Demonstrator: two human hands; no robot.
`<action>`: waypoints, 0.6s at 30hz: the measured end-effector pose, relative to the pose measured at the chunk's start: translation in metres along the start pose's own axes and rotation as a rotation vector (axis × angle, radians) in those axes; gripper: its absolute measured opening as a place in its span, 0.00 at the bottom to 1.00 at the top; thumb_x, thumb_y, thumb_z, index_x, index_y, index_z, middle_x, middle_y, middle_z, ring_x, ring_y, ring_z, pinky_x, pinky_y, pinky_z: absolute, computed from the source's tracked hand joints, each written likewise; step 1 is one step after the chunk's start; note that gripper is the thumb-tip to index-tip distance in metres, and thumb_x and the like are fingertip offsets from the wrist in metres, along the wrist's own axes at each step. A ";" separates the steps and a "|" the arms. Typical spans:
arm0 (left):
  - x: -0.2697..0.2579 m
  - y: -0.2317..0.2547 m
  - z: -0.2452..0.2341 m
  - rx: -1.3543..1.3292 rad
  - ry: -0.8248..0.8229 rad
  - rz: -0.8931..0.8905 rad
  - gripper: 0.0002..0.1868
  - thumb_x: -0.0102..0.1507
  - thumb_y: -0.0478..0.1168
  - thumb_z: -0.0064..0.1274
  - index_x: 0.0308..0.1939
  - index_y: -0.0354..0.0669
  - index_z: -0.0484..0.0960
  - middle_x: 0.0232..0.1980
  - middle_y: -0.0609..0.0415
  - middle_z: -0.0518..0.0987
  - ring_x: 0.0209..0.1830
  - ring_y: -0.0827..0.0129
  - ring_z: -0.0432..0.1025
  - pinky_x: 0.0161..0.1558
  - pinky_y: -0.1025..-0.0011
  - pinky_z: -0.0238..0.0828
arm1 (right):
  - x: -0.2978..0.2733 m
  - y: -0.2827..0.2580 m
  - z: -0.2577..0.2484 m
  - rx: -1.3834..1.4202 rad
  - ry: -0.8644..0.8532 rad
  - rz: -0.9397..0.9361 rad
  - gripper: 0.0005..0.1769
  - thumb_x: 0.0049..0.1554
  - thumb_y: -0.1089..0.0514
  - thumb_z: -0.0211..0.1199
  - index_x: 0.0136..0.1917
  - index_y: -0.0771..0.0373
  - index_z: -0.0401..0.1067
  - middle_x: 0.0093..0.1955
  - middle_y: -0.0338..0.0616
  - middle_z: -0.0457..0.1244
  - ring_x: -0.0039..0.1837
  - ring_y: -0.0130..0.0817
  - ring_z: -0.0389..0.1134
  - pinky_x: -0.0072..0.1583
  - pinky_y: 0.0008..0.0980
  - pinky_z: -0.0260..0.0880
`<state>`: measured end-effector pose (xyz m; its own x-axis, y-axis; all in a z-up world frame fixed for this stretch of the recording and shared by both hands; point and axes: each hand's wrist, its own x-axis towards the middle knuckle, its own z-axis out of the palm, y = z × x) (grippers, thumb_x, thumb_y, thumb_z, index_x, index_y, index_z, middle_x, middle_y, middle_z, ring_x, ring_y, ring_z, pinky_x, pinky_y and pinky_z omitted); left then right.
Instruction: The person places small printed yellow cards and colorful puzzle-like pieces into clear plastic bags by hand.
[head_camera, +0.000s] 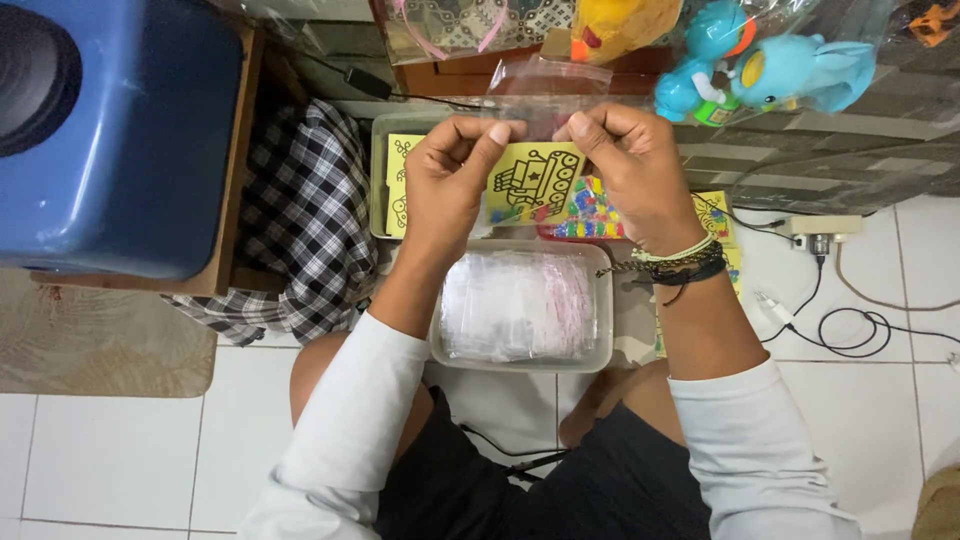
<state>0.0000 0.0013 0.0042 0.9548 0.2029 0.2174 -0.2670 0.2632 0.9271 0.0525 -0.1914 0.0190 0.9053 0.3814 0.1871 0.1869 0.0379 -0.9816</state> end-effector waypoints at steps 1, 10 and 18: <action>0.000 0.000 -0.001 0.008 0.018 0.013 0.07 0.68 0.38 0.55 0.42 0.36 0.83 0.45 0.50 0.86 0.33 0.80 0.72 0.38 0.82 0.72 | 0.000 0.001 0.000 -0.008 -0.006 0.003 0.11 0.68 0.57 0.58 0.47 0.66 0.75 0.43 0.36 0.66 0.44 0.19 0.61 0.50 0.18 0.65; 0.005 -0.001 -0.013 0.052 -0.063 0.076 0.22 0.70 0.34 0.55 0.66 0.46 0.68 0.52 0.47 0.86 0.48 0.72 0.78 0.46 0.78 0.75 | 0.002 0.006 -0.004 0.124 0.013 0.037 0.11 0.68 0.58 0.57 0.47 0.65 0.75 0.41 0.35 0.65 0.41 0.16 0.61 0.46 0.16 0.65; -0.001 0.007 -0.013 0.178 -0.329 0.070 0.25 0.68 0.22 0.54 0.67 0.44 0.72 0.51 0.52 0.81 0.45 0.75 0.73 0.46 0.79 0.73 | 0.001 0.005 -0.009 0.250 0.042 0.106 0.12 0.68 0.56 0.58 0.46 0.66 0.74 0.43 0.37 0.67 0.41 0.19 0.64 0.48 0.18 0.69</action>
<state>-0.0041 0.0150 0.0066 0.9337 -0.1062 0.3419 -0.3339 0.0860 0.9387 0.0581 -0.1990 0.0148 0.9309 0.3566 0.0793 -0.0047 0.2289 -0.9734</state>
